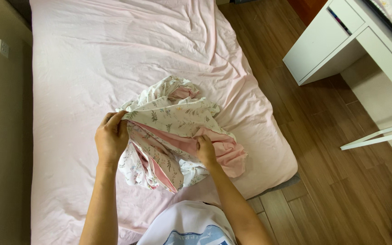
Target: The person folds bedding by hand on a bed, aligning the corners and edges to create a compact rectangular bundle.
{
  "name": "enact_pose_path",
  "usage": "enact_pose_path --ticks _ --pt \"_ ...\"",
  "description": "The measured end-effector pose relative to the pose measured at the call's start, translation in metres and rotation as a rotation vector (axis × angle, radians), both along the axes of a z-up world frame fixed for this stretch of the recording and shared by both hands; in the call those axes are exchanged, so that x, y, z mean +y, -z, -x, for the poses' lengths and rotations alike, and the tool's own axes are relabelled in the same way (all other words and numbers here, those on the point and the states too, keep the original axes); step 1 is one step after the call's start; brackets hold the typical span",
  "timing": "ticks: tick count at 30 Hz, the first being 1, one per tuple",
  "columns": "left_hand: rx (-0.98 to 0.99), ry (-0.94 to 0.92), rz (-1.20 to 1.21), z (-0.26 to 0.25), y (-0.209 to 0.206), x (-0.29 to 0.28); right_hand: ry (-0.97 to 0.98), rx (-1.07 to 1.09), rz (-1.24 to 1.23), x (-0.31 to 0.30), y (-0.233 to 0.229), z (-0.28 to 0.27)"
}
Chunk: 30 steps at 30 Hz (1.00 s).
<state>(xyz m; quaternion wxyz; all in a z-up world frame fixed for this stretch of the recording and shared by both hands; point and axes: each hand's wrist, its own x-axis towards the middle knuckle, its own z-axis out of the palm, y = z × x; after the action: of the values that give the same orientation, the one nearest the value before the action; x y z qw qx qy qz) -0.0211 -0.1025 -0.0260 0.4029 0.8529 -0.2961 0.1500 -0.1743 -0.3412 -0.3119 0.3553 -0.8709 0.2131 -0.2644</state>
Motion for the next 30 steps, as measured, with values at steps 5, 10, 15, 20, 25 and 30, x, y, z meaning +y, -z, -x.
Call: enact_pose_path --ticks 5,10,15,20,25,30 --pt "0.041 -0.006 -0.007 0.004 -0.003 0.001 0.019 0.018 0.173 -0.012 0.007 -0.023" --pt "0.016 -0.007 -0.012 0.0 -0.004 0.003 -0.035 0.187 0.151 -0.061 0.003 -0.037" --pt "0.035 0.011 -0.025 -0.002 -0.001 0.0 0.415 -0.257 0.448 -0.147 -0.097 -0.008" --pt "0.107 0.029 0.03 -0.008 -0.002 -0.014 0.085 -0.07 0.474 -0.114 -0.081 0.033" --pt "0.03 0.095 0.045 -0.012 -0.004 -0.017 -0.121 0.012 0.531 -0.027 0.013 0.053" --pt "0.062 0.091 0.024 -0.012 -0.005 -0.01 -0.114 0.138 0.354 0.041 0.021 0.047"
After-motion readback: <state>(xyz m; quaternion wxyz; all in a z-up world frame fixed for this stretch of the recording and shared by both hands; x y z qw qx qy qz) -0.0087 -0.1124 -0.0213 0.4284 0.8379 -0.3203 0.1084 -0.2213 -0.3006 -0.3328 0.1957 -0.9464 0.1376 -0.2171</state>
